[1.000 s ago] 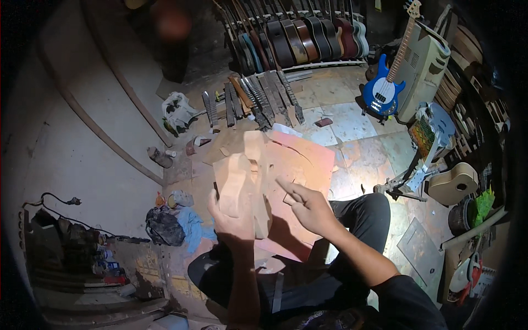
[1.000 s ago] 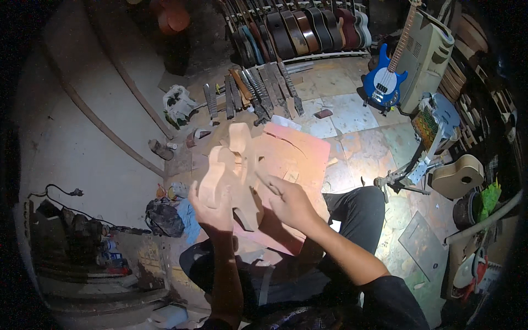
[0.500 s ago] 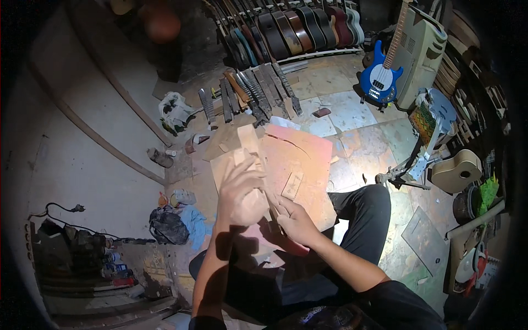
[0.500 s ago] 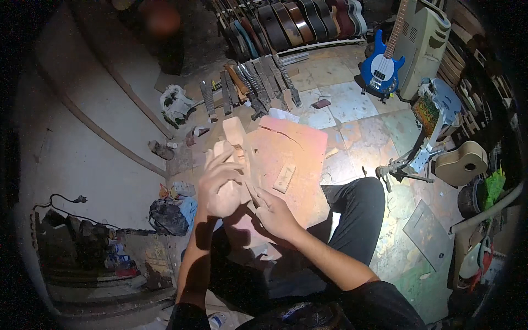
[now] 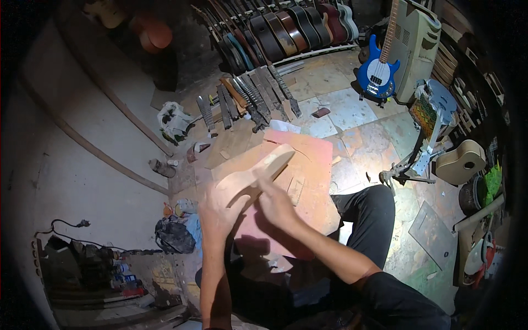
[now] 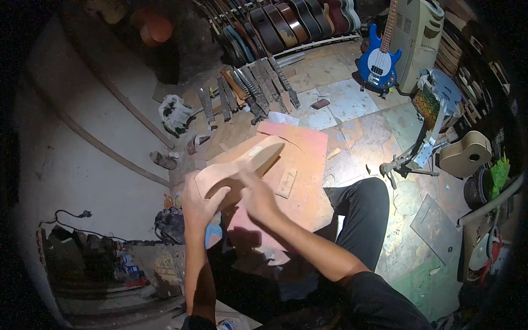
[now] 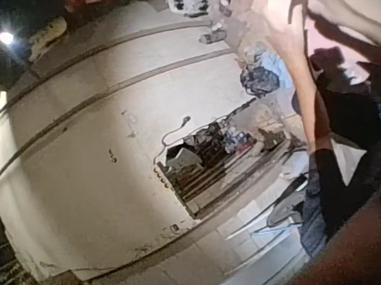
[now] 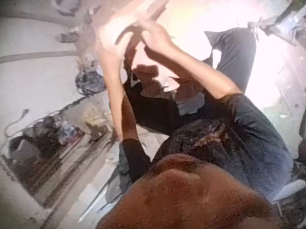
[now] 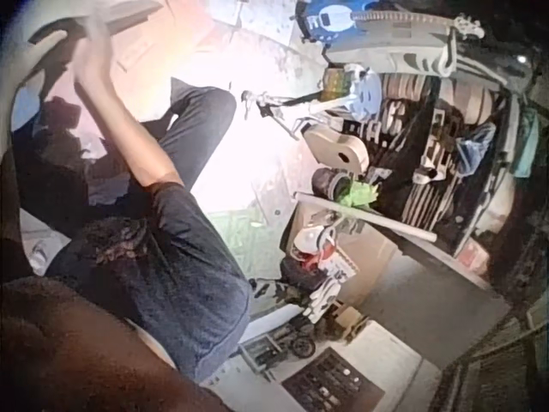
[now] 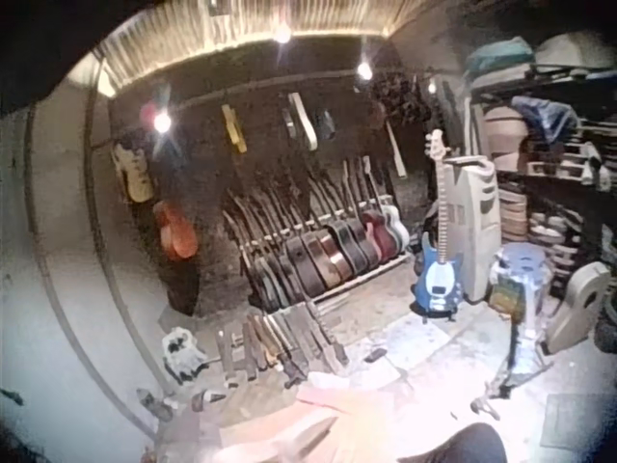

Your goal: The person sands a wooden guitar body with a sanding block, wiping the dust away by hand and turning the body over to sand the edges.

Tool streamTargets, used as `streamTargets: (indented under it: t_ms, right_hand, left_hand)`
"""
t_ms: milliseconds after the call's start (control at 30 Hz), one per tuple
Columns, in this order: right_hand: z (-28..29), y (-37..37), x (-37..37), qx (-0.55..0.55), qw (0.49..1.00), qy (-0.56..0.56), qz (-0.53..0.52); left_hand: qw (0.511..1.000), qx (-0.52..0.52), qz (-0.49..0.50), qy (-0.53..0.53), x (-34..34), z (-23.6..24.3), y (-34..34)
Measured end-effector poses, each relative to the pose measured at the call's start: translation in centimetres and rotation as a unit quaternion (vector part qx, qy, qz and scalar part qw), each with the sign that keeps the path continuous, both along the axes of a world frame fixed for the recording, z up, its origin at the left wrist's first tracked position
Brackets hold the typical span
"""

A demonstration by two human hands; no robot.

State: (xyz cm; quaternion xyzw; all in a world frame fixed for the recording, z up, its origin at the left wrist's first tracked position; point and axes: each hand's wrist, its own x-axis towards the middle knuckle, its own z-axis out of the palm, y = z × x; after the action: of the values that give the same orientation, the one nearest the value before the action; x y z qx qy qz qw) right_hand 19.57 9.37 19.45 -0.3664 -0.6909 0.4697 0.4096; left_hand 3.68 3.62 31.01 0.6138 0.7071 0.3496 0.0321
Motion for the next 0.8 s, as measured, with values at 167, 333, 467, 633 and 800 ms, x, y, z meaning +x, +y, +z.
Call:
streamTargets:
  t_ms: [167,333,467,633,800]
  right_hand:
    - [1.6,0.6,-1.9,0.132,0.99,0.02,0.052]
    - [-0.5,7.2,-0.3,0.027,0.982,-0.172,-0.074]
    - [2.4,1.7,-3.2,0.177,0.981,0.081,-0.005]
    - [-3.5,10.8,1.5,0.056,0.981,-0.129,-0.135]
    - [-1.7,4.3,-2.9,0.175,0.984,-0.006,0.036]
  left_hand:
    - [0.995,0.013,0.094,-0.034,-0.9,-0.2,-1.5]
    - [0.992,0.009,0.117,-0.038,-0.5,-1.5,-1.5]
    - [0.988,-0.002,0.149,-0.044,-1.5,-1.2,-2.5]
    - [0.987,0.027,0.118,-0.103,0.1,-1.0,-1.0]
    - [0.988,0.026,0.143,-0.057,-1.1,-0.3,-1.5]
